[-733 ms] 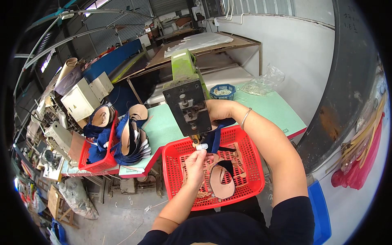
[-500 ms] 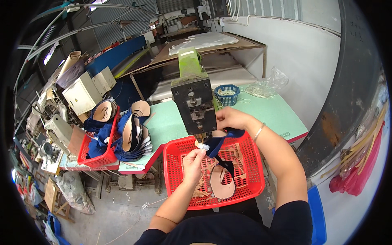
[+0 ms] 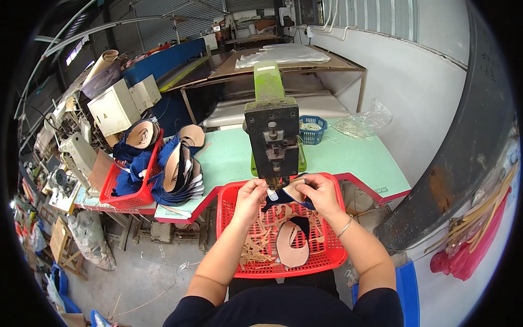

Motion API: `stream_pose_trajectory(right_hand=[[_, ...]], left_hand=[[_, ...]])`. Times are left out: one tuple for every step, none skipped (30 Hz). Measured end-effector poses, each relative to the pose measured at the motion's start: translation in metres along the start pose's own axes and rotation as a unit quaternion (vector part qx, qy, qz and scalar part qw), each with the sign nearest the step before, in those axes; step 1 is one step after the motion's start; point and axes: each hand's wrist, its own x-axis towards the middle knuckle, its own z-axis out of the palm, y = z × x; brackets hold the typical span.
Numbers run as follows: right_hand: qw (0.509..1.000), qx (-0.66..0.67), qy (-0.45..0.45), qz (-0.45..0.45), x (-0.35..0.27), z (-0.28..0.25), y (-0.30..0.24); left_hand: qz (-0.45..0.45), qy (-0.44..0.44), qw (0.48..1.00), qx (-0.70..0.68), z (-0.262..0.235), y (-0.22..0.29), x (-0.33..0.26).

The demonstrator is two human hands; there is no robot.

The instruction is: The person assembles blue sandals by attaching white plastic buckles to the straps using a green manual press machine. They pick up a sandal from a red basket, position the buckle under the press, and operate the machine to secure the component. The finished sandals are placed into a second red basket.

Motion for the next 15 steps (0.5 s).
stream_pose_trajectory(right_hand=[[1.0,0.006,0.007,-0.009,-0.002,0.002,0.002],[1.0,0.013,0.014,-0.018,-0.004,0.003,0.004],[0.999,0.019,0.021,-0.028,-0.006,0.004,0.006],[1.0,0.002,0.023,-0.021,-0.01,0.003,0.007],[0.999,0.006,0.029,-0.022,-0.012,0.003,0.011],[0.999,0.011,0.035,-0.023,-0.015,0.002,0.017],[0.999,0.016,0.04,-0.023,-0.017,0.002,0.02],[0.999,0.02,0.033,-0.019,-0.019,0.004,0.019],[0.999,0.026,0.034,-0.034,-0.02,0.006,0.022],[0.998,0.032,0.036,-0.049,-0.02,0.007,0.027],[0.996,0.038,0.039,-0.065,-0.021,0.007,0.032],[0.997,0.056,0.028,-0.055,-0.022,0.006,0.035],[0.996,0.066,0.032,-0.044,-0.022,0.007,0.035],[0.996,0.077,0.036,-0.033,-0.022,0.009,0.032],[0.995,0.087,0.04,-0.022,-0.022,0.01,0.031]], left_hand=[[0.002,0.006,1.0,0.009,0.0,0.0,0.001],[0.011,0.005,1.0,0.016,0.001,0.002,0.001],[0.019,0.004,1.0,0.023,0.003,0.004,0.0],[0.026,0.003,0.999,0.029,0.004,0.006,-0.001],[0.026,-0.003,0.999,0.032,0.005,0.008,0.0],[0.025,-0.009,0.999,0.036,0.005,0.009,0.001],[0.024,-0.013,0.999,0.04,0.005,0.011,0.002],[0.024,-0.015,0.999,0.04,0.004,0.011,0.004],[0.023,-0.017,0.999,0.04,0.003,0.011,0.007],[0.021,-0.021,0.999,0.04,0.003,0.011,0.009],[0.02,-0.027,0.999,0.043,0.004,0.013,0.009],[0.018,-0.034,0.998,0.046,0.004,0.016,0.009],[0.018,-0.04,0.998,0.05,0.003,0.019,0.009],[0.013,-0.038,0.998,0.053,0.002,0.019,0.009],[0.008,-0.037,0.998,0.057,0.002,0.02,0.009]])
